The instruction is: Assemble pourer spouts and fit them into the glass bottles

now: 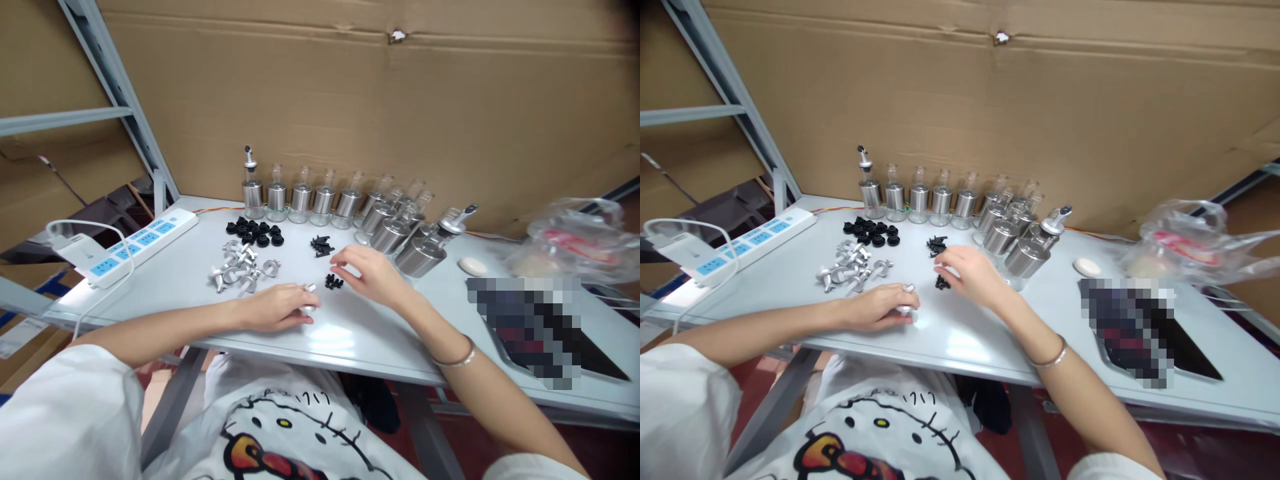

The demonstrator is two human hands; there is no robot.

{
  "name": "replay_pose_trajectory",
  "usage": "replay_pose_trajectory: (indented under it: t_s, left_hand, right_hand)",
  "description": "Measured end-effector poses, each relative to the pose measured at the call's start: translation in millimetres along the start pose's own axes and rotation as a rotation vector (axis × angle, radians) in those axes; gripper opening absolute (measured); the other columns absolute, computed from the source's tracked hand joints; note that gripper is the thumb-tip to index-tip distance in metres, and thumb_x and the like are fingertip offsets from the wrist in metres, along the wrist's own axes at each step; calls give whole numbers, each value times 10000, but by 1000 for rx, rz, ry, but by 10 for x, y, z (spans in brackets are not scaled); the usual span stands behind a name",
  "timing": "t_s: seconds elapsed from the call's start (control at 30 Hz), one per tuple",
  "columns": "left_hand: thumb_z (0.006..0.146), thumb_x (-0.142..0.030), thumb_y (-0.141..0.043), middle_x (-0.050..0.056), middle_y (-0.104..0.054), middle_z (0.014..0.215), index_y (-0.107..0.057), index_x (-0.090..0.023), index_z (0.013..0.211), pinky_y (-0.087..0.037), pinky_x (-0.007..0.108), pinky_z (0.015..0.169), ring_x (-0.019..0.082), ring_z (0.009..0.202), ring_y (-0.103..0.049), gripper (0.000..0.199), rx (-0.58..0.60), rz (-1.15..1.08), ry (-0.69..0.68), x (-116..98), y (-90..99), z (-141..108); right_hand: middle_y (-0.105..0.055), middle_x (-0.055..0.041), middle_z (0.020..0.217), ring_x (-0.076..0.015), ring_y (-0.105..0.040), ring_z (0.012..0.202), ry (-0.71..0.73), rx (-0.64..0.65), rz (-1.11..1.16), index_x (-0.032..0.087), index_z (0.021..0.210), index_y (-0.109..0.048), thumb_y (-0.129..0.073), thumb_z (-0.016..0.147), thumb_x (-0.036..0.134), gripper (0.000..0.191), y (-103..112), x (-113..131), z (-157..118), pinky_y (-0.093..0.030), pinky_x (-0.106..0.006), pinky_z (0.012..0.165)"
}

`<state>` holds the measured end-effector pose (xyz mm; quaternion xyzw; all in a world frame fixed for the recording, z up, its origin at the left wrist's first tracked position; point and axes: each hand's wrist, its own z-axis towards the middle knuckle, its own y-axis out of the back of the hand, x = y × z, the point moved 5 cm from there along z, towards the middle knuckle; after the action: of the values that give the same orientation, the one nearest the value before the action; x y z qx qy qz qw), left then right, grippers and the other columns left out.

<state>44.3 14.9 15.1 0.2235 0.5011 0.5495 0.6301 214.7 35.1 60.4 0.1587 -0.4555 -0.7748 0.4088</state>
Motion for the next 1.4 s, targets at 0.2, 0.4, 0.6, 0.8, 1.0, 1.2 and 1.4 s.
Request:
replay_pose_trajectory:
  t_s: [0.2,0.4,0.6,0.8,1.0,1.2,1.4]
  left_hand:
    - [953,-187,-398,60,-574,856,-431,-183,978,-473,265,726,158,829,-567,42,-25,-60,-38,-11,-5,8]
    - [974,-288,-361,27,-529,791,-373,-193,988,-449,262,641,146,682,-531,97,-7,-9,-27,3,-15,-19]
    - [961,-376,-362,-15,-520,754,-308,-185,1026,-410,240,544,94,494,-441,209,-33,14,49,60,-53,-89]
    - [959,-379,-433,49,-636,876,-402,-167,1058,-447,228,599,87,573,-538,236,-11,-87,53,76,-52,-70]
    - [965,-350,-429,44,-616,883,-393,-161,1103,-465,231,608,78,583,-517,237,-55,-123,36,100,-50,-82]
    - [977,-415,-374,52,-585,876,-381,-163,1091,-486,241,632,94,639,-523,276,-79,-82,-21,102,-65,-97]
    - [980,-450,-340,52,-602,864,-374,-167,1074,-488,242,630,97,620,-518,299,-68,-31,-35,79,-62,-88]
  right_hand:
    - [-694,-54,787,-165,-630,705,-349,399,227,153,828,-678,-632,793,184,65,-67,-442,-114,-494,-291,690]
    - [-708,-64,842,-166,-632,719,-371,505,287,151,815,-692,-615,768,205,105,-165,-388,-133,-485,-278,660]
    - [-689,-42,755,-165,-633,711,-434,386,378,166,741,-609,-585,729,195,40,-62,-382,-107,-500,-294,714]
    - [-654,-22,737,-150,-615,698,-448,191,676,177,735,-560,-634,759,295,141,-93,-188,-67,-503,-309,706]
    - [-674,-57,852,-156,-618,776,-387,60,785,162,900,-690,-640,819,331,194,-198,59,-22,-505,-314,732]
    - [-683,-65,892,-152,-637,809,-239,-91,659,189,952,-709,-608,880,265,146,-110,212,-18,-530,-308,758]
    - [-670,-55,876,-132,-640,787,-92,-194,497,190,971,-696,-605,881,175,129,-60,325,-41,-546,-269,716]
